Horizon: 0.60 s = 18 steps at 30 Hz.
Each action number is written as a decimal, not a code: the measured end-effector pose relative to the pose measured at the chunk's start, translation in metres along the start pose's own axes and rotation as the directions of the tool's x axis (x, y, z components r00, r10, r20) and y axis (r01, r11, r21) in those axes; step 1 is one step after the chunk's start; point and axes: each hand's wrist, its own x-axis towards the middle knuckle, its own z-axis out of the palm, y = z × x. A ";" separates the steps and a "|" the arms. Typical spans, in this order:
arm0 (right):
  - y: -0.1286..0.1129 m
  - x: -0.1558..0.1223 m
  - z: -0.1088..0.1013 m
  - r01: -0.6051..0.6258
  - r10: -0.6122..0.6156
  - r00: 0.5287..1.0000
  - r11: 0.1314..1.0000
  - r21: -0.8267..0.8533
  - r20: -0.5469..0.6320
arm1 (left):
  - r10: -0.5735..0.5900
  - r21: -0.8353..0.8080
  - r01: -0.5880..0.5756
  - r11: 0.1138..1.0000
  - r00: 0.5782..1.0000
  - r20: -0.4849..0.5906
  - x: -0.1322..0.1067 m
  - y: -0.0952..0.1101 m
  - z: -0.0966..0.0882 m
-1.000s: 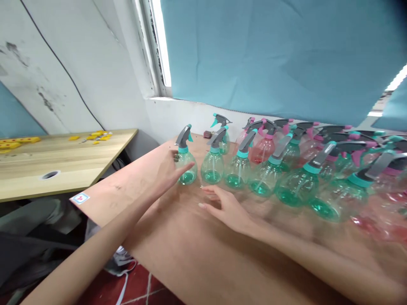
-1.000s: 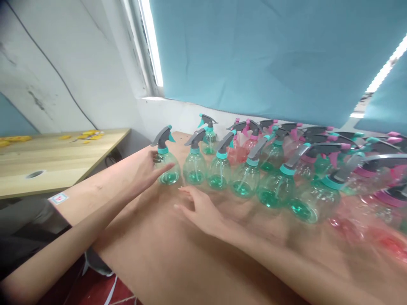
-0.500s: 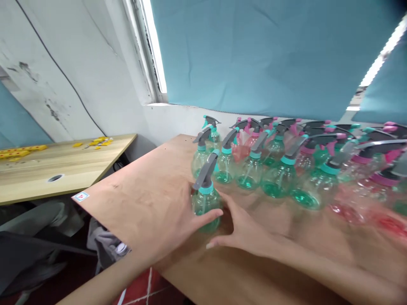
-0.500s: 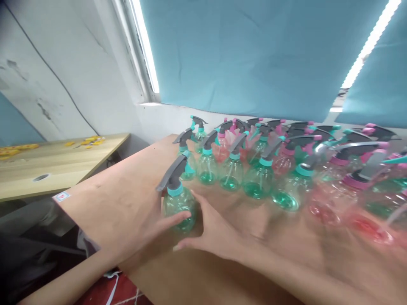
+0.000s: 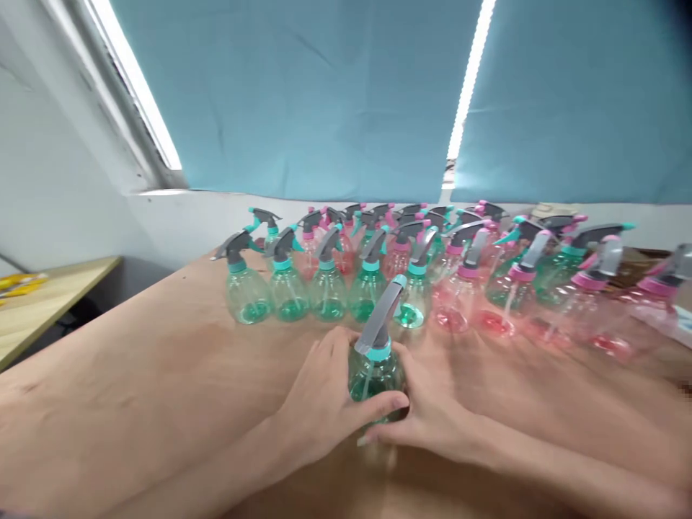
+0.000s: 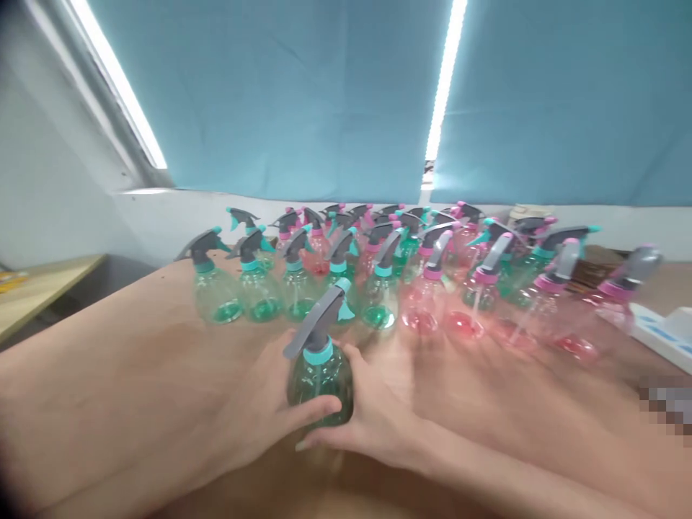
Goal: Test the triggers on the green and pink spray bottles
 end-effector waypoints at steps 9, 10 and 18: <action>0.010 -0.009 -0.023 0.118 -0.125 0.992 0.974 -0.193 -0.022 | 0.097 -0.400 -0.069 0.914 0.994 0.052 0.053 0.036 0.012; 0.010 -0.009 -0.024 0.129 -0.139 0.990 0.968 -0.214 -0.034 | 0.110 -0.417 -0.077 0.906 0.992 0.055 0.057 0.036 0.015; 0.018 -0.007 -0.027 0.124 -0.144 0.988 0.958 -0.258 -0.059 | 0.144 -0.407 -0.106 0.907 0.988 0.062 0.070 0.034 0.019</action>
